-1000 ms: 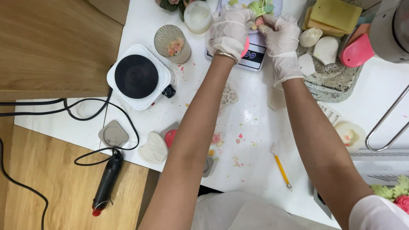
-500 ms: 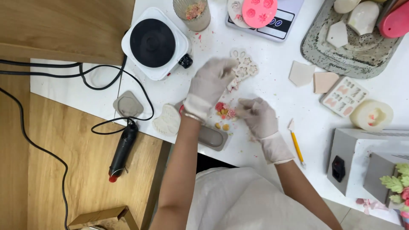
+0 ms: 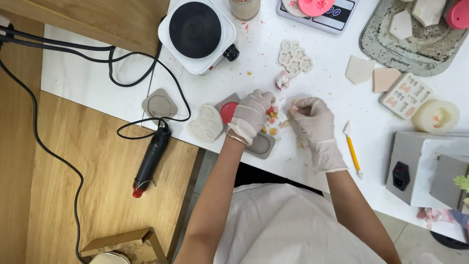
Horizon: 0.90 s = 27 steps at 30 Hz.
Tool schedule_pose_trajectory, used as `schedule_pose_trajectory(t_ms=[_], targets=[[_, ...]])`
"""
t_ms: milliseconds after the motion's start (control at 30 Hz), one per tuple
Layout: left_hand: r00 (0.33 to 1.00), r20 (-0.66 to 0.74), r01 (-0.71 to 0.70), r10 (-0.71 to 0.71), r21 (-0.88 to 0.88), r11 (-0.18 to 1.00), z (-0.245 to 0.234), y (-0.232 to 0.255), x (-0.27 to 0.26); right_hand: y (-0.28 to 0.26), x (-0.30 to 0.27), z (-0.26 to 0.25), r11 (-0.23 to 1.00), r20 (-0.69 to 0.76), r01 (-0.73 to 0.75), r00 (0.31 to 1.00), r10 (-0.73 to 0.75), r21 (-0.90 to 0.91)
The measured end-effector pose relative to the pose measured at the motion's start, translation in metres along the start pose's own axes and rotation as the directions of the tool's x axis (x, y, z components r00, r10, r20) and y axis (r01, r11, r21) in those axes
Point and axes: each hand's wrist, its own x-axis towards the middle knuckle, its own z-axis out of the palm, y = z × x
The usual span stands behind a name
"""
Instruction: The person is preparing and cleaning various candle molds and silicone shapes for candle making.
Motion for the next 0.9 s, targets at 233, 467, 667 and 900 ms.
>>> schedule_pose_trajectory(t_ms=[233,467,667,900], targets=[[0.997,0.029,0.071,-0.065,-0.357,0.931,0.019,-0.027,0.001,-0.043,0.036,-0.035,0.870,-0.015,-0.169,0.980,0.198,0.463],[0.931,-0.225,-0.095,-0.287,-0.910,0.404,-0.054,0.004,0.099,-0.085,0.146,-0.072,0.789,-0.139,0.031,0.988,0.069,0.614],[0.914,-0.367,-0.174,-0.174,-0.741,0.648,-0.058,0.017,0.269,-0.080,0.270,-0.082,0.888,-0.285,0.107,0.958,0.028,0.447],[0.836,-0.548,-0.210,-0.039,-0.384,0.899,-0.023,0.016,0.366,-0.069,0.316,-0.076,0.916,-0.262,0.136,0.965,-0.035,0.379]])
